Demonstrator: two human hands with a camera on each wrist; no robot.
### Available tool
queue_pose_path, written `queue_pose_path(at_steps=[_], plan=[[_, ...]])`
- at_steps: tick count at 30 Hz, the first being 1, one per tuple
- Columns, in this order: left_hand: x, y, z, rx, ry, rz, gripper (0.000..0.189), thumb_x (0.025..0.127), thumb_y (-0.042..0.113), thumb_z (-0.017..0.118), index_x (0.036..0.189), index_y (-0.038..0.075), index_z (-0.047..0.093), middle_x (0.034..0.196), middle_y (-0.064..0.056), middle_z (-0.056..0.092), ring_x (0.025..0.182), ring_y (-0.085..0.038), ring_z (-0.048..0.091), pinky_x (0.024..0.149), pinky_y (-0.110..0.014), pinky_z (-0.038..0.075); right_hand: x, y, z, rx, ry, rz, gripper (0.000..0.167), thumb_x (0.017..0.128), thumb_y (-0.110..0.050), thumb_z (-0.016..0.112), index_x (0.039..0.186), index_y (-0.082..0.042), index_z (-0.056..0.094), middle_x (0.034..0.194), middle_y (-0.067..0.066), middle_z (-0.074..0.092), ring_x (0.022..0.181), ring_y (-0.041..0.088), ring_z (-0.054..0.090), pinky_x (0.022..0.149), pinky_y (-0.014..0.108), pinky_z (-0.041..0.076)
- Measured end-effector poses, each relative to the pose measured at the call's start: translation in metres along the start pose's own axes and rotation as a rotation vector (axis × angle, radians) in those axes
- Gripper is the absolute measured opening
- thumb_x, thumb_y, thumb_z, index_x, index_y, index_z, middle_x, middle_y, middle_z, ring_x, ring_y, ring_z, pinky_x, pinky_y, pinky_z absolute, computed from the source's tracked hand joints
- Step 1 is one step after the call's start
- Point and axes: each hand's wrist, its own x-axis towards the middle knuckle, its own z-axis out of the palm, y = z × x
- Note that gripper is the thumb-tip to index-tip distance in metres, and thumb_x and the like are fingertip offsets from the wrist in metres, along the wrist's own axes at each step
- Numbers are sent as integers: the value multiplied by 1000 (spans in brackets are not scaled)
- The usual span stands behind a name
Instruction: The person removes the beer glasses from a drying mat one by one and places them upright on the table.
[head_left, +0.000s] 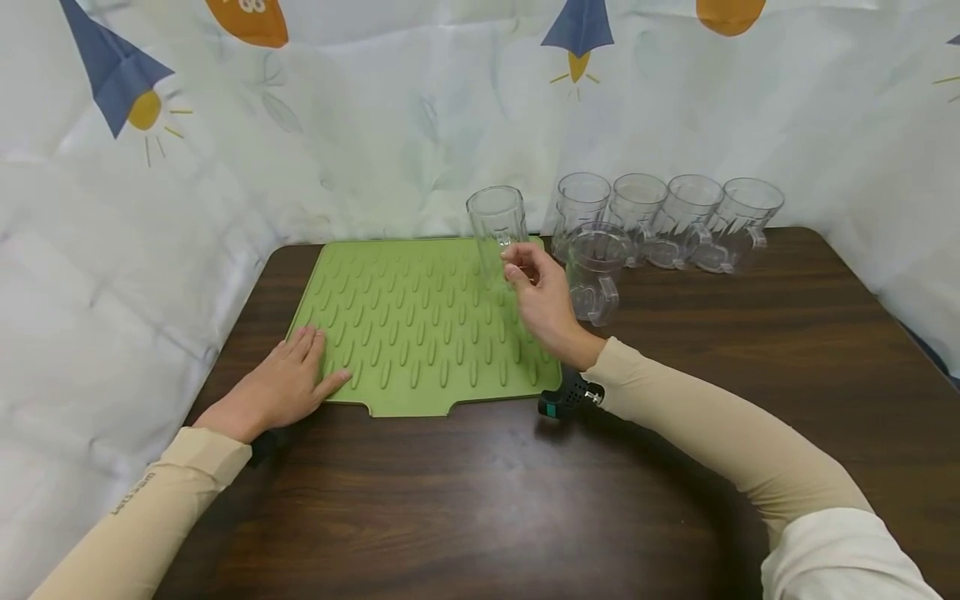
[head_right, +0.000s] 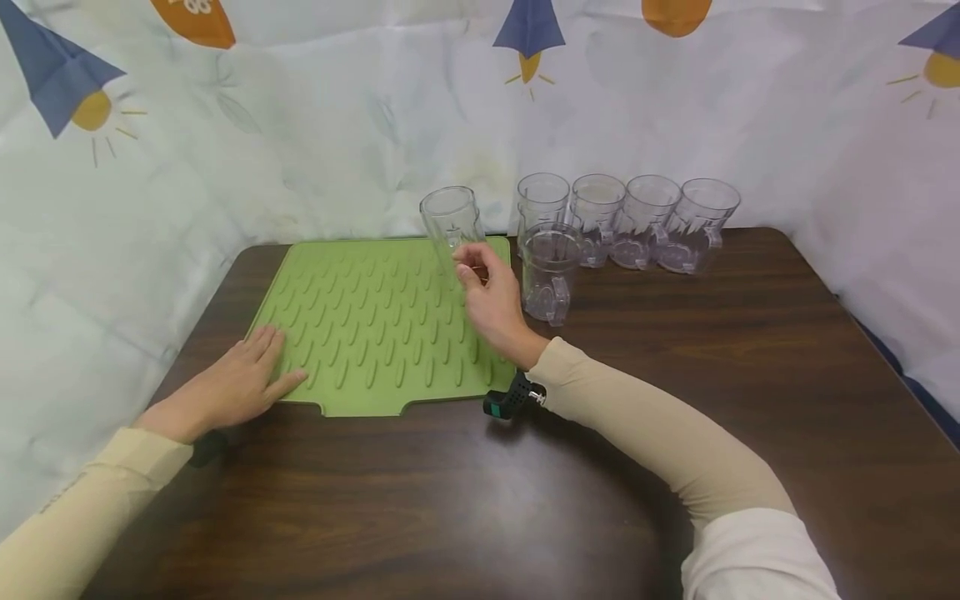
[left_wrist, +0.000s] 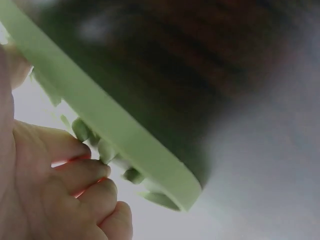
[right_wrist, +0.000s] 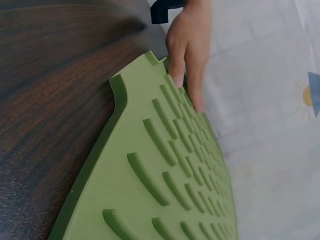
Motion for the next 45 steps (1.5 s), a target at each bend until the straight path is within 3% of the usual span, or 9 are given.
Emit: queue_pose_path(at_steps=[4,9,14,17,21,28,34,45], plan=[[1,1,-2,1,-5,-1,93,109,56,41,156,-21,18,163,-45,13,154,-59,15,125,-72,19,-3,-3,-4,-26,-22,-18,16,106,-8,56,120,-3,62,115,21,62,100,34,60,81,28,47],[0,2,-4,9,-12,7,92,109,54,43,154,-22,20,162,-45,14,153,-60,17,124,-72,21,-5,-8,-10,-74,-47,-41,15,107,-9,55,119,-4,62,111,19,62,91,28,57,77,29,44],[-1,3,-8,17,-27,15,91,108,52,46,154,-23,21,162,-46,15,152,-60,18,124,-72,22,-6,-16,-15,-97,-77,-38,13,107,-9,54,118,-5,60,115,21,62,92,28,57,80,32,45],[-1,5,-10,25,-25,28,90,108,50,48,154,-23,21,162,-46,15,152,-60,18,124,-72,22,-6,-20,-18,-113,-90,-39,12,107,-8,53,117,-4,60,119,22,63,98,34,60,84,34,47],[-2,8,-14,48,-2,51,85,109,44,50,154,-22,23,162,-46,18,151,-60,21,123,-72,23,-6,-25,-22,-162,-102,-54,12,108,-7,52,117,-4,59,118,21,64,99,38,59,83,34,47],[-1,11,-17,72,75,104,80,108,39,53,153,-22,25,160,-46,24,149,-61,26,123,-69,28,-6,-34,-32,-249,-133,-75,13,108,-7,50,117,-7,59,114,15,62,85,21,54,76,31,44],[1,17,-22,71,116,134,83,108,40,55,154,-22,25,160,-45,24,150,-60,27,123,-69,29,-6,-44,-38,-326,-177,-162,12,109,-7,50,116,-7,59,115,10,60,76,23,50,73,34,43],[8,30,-28,27,180,169,80,109,39,52,157,-17,22,165,-39,23,154,-55,23,126,-65,27,-4,-56,-44,-448,-204,-353,11,107,-4,52,113,-4,62,110,12,61,91,23,53,80,35,48]])
